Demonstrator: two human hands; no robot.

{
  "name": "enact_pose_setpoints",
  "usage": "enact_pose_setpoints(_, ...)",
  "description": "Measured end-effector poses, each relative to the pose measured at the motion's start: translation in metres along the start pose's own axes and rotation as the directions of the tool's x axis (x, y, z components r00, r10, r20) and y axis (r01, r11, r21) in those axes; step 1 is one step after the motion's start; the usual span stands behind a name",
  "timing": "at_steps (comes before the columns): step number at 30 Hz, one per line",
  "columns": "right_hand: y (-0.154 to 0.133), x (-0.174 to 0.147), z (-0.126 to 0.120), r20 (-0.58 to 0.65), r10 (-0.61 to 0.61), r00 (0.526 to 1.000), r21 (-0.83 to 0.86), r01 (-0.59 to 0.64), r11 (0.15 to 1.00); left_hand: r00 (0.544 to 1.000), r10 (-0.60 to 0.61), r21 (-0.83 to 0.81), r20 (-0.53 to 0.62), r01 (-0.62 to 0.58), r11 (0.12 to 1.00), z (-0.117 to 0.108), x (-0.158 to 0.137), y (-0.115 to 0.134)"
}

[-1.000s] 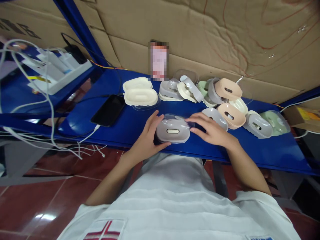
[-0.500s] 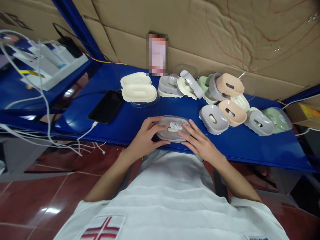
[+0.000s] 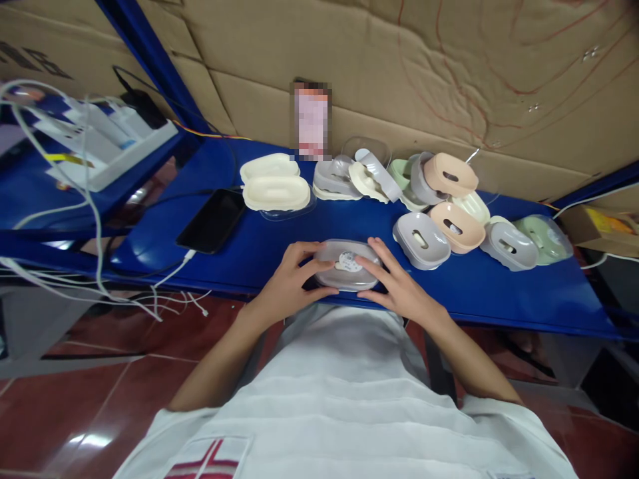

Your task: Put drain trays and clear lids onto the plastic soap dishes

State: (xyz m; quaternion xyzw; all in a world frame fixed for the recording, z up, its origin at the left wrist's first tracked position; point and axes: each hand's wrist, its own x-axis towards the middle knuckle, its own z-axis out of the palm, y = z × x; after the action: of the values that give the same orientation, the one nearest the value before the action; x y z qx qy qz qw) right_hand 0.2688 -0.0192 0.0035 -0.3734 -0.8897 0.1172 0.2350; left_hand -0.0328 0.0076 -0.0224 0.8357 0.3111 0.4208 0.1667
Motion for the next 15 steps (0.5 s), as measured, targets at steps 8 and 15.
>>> enact_pose_setpoints(8,0.002,-0.022,-0.041,-0.214,-0.041,0.976,-0.227,-0.009,0.974,0.996,-0.018,-0.068,0.083,0.023,0.997,-0.007,0.002,0.009)
enact_pose_setpoints(15,0.159,-0.088,-0.198,-0.74,0.309,0.598,-0.37,-0.745,0.555,0.969,-0.133,0.044,0.21,0.126,0.991,-0.004,0.006,0.013)
